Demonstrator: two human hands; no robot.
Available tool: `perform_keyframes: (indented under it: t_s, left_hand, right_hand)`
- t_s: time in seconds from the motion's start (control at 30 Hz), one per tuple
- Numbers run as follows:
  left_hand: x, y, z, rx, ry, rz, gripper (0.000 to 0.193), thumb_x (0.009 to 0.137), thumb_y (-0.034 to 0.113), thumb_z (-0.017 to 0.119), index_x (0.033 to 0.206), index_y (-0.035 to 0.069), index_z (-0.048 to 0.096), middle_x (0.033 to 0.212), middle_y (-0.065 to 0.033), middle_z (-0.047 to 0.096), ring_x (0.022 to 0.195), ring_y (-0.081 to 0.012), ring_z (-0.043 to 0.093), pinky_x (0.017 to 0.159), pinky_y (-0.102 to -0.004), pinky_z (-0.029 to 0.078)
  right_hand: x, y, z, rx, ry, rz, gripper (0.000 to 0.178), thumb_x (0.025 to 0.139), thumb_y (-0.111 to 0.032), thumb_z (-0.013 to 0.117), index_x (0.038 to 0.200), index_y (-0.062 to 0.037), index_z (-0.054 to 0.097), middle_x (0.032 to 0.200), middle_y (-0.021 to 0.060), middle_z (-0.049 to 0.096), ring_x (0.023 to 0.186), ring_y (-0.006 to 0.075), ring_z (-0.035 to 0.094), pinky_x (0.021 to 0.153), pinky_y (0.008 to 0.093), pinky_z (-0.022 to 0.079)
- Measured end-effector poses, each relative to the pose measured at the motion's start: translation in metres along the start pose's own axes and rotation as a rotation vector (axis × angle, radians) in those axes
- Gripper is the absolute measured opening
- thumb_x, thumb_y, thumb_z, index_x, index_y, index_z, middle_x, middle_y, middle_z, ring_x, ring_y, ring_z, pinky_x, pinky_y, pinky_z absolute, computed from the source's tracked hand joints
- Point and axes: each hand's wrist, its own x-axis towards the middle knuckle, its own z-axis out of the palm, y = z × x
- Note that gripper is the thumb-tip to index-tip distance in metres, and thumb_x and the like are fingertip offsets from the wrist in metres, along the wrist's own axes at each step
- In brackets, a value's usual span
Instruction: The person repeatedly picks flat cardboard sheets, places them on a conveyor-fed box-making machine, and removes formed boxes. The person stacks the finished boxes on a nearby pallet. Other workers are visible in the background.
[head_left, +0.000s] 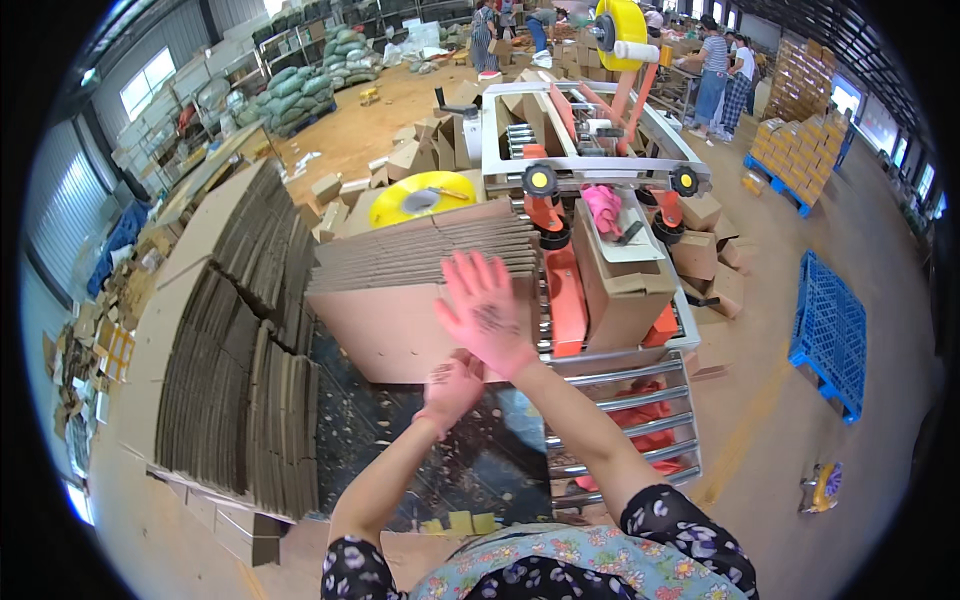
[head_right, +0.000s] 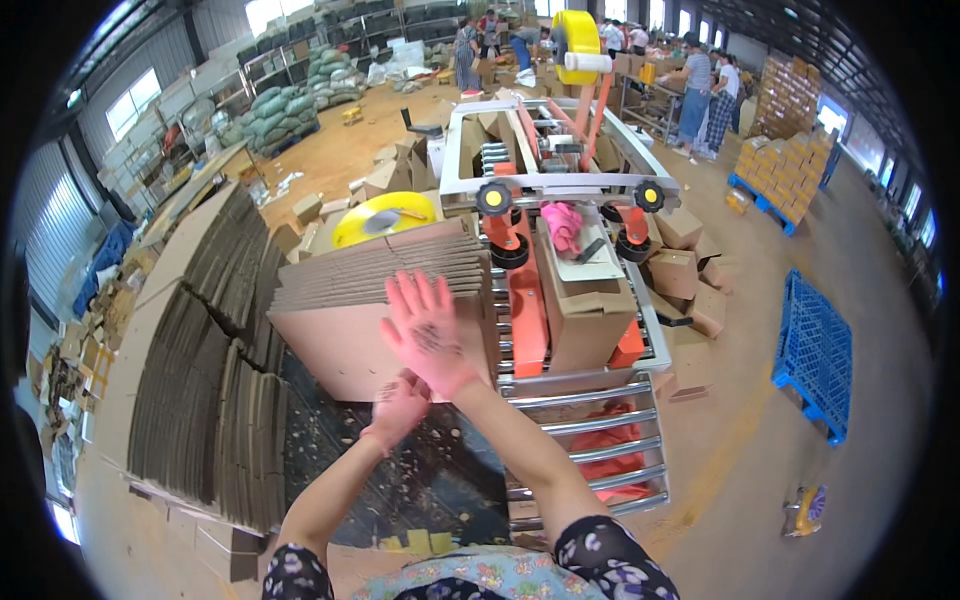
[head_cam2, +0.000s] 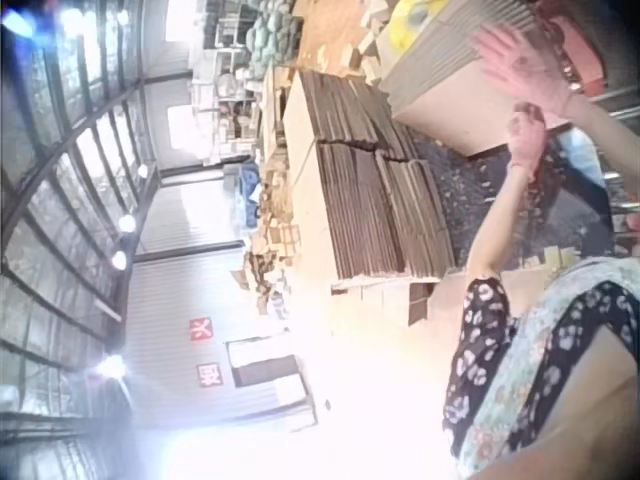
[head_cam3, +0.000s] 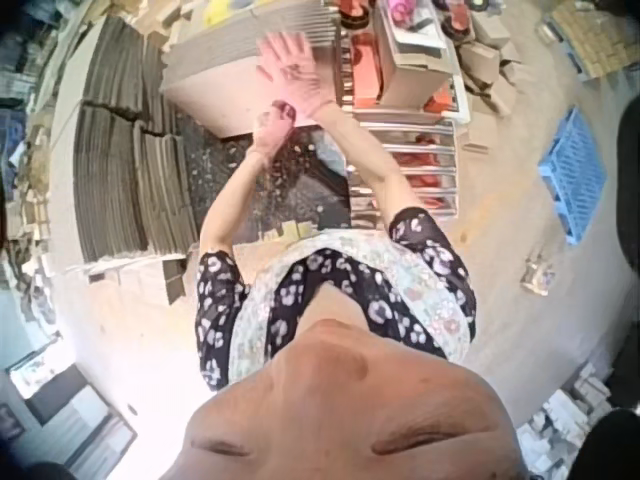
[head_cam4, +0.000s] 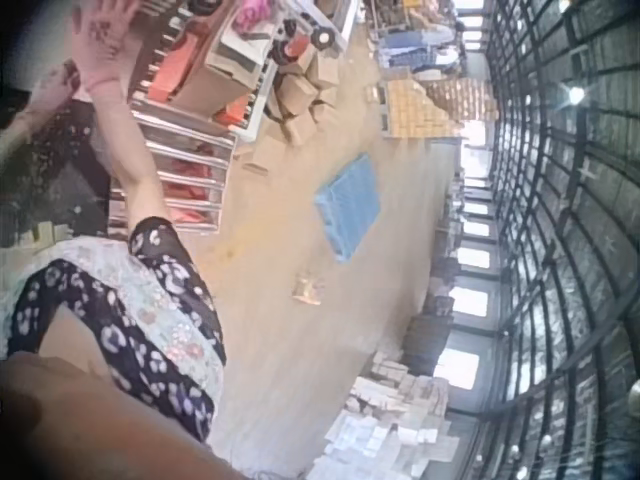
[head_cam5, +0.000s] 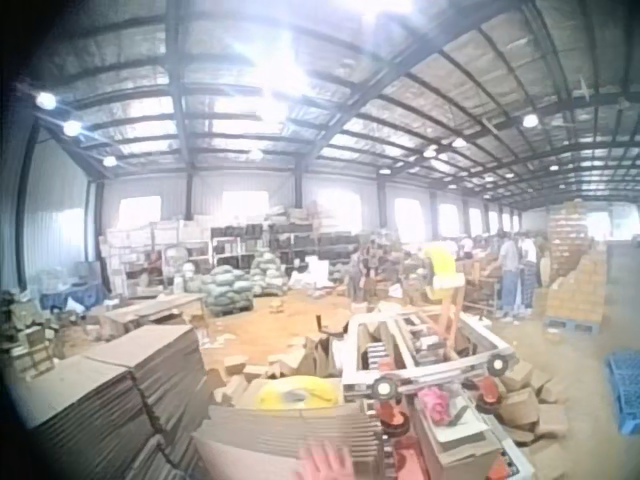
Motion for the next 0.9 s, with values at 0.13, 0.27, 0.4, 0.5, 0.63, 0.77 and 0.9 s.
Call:
perform_keyframes:
  t_s: [0.13,0.27,0.4,0.5,0.63,0.77,0.9]
  left_hand:
    - [-0.011,-0.07,-0.082,0.701,0.807,0.315,0.047,0.09,0.031,0.059,0.128,0.004,0.053,0.124,-0.0158,0.055,0.118,-0.0359,0.049,0.105,-0.0537,0.03]
    - [-0.024,-0.11,-0.146,0.579,0.328,0.388,0.042,0.093,0.033,0.055,0.125,0.008,0.055,0.12,-0.0109,0.059,0.116,-0.0319,0.05,0.1,-0.0499,0.034]
    - [-0.01,-0.085,-0.177,0.754,0.437,0.032,0.045,0.085,0.042,0.061,0.11,0.004,0.058,0.109,-0.0142,0.061,0.106,-0.029,0.056,0.091,-0.047,0.04]
    - [-0.064,-0.026,-0.169,0.254,0.195,-0.125,0.037,0.076,0.04,0.066,0.083,0.004,0.06,0.071,-0.0108,0.062,0.067,-0.0279,0.062,0.061,-0.0433,0.048]
    - [-0.148,-0.024,-0.064,0.494,-0.091,0.369,0.021,0.081,0.029,0.062,0.082,0.009,0.057,0.078,-0.0123,0.061,0.075,-0.0288,0.062,0.066,-0.0452,0.048]
    - [-0.183,0.044,-0.08,0.818,-0.274,0.537,0.02,0.087,0.026,0.061,0.093,0.008,0.062,0.094,-0.0111,0.063,0.092,-0.0269,0.06,0.082,-0.0429,0.046]
    - [-0.186,0.015,-0.102,0.424,-0.259,0.654,0.044,0.089,0.03,0.057,0.125,0.006,0.055,0.127,-0.0178,0.051,0.121,-0.0388,0.045,0.1,-0.0531,0.034]
  right_hand:
    - [-0.004,-0.019,0.041,-0.532,-0.02,-0.408,0.056,0.086,-0.04,0.06,0.133,-0.0118,0.051,0.139,0.0083,0.051,0.132,0.0313,0.042,0.11,0.0608,0.02]
    - [-0.038,-0.071,0.006,0.28,-0.035,-0.282,0.029,0.075,-0.029,0.07,0.099,-0.015,0.062,0.125,0.0001,0.059,0.127,0.0228,0.047,0.11,0.0566,0.023]
    - [-0.063,-0.066,-0.093,0.58,-0.232,-0.318,0.014,0.071,-0.014,0.064,0.07,-0.0071,0.052,0.079,0.0093,0.056,0.087,0.029,0.056,0.082,0.0415,0.044]
    - [-0.085,-0.022,-0.183,1.108,-0.629,-0.339,0.019,0.074,-0.013,0.063,0.064,-0.0036,0.049,0.065,0.0108,0.05,0.065,0.0321,0.053,0.063,0.0421,0.044]
    - [-0.107,-0.035,-0.178,1.384,-1.407,-0.335,0.033,0.094,-0.021,0.058,0.067,-0.0022,0.053,0.073,0.0082,0.062,0.069,0.0286,0.063,0.063,0.0405,0.047]
    - [-0.127,-0.083,-0.133,0.772,-0.958,-0.428,0.031,0.09,-0.036,0.051,0.078,-0.0082,0.057,0.078,0.0119,0.061,0.074,0.0286,0.06,0.066,0.0436,0.047]
    - [-0.12,-0.091,-0.165,0.645,-0.08,-0.409,0.017,0.091,-0.02,0.056,0.089,-0.0025,0.057,0.101,0.0094,0.061,0.094,0.024,0.059,0.083,0.0359,0.048]
